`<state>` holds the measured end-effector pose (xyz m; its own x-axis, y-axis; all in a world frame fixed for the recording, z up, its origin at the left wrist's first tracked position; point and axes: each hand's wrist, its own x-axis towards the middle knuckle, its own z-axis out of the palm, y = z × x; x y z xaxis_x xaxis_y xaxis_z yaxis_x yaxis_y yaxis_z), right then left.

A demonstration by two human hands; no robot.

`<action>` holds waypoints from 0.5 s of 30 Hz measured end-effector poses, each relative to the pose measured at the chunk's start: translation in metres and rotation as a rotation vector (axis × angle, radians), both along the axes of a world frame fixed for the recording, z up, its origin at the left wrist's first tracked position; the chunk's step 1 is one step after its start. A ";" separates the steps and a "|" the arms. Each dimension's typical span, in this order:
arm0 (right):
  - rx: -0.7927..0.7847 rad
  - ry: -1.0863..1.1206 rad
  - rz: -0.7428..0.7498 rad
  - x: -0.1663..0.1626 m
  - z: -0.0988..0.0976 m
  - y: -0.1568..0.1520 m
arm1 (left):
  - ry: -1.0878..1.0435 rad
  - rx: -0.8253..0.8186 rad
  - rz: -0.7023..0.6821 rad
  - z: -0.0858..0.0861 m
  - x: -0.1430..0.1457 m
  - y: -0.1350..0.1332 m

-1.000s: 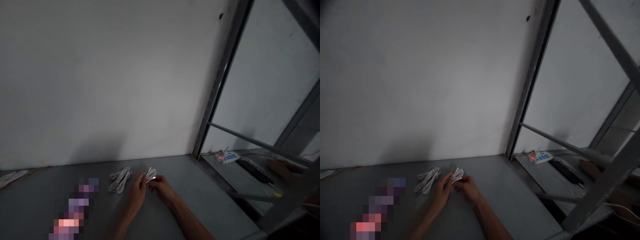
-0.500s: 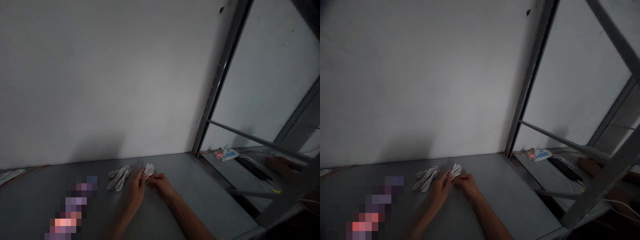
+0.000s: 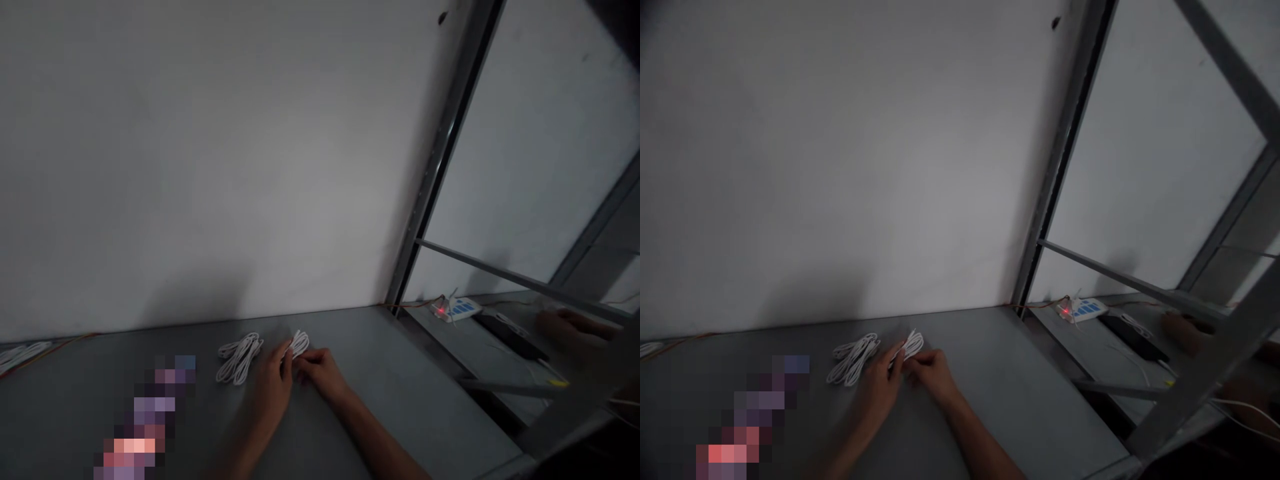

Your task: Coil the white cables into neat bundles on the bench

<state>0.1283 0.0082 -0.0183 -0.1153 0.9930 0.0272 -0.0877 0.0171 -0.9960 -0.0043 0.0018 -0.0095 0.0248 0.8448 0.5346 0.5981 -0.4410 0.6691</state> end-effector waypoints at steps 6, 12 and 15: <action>0.050 -0.077 0.020 0.000 -0.001 -0.001 | 0.047 -0.046 0.001 0.008 -0.002 -0.003; 0.126 -0.203 0.050 0.000 0.000 -0.003 | 0.108 -0.032 0.012 0.006 -0.002 -0.002; 0.200 -0.254 0.022 0.000 -0.002 -0.004 | 0.140 -0.024 0.015 0.004 -0.002 -0.001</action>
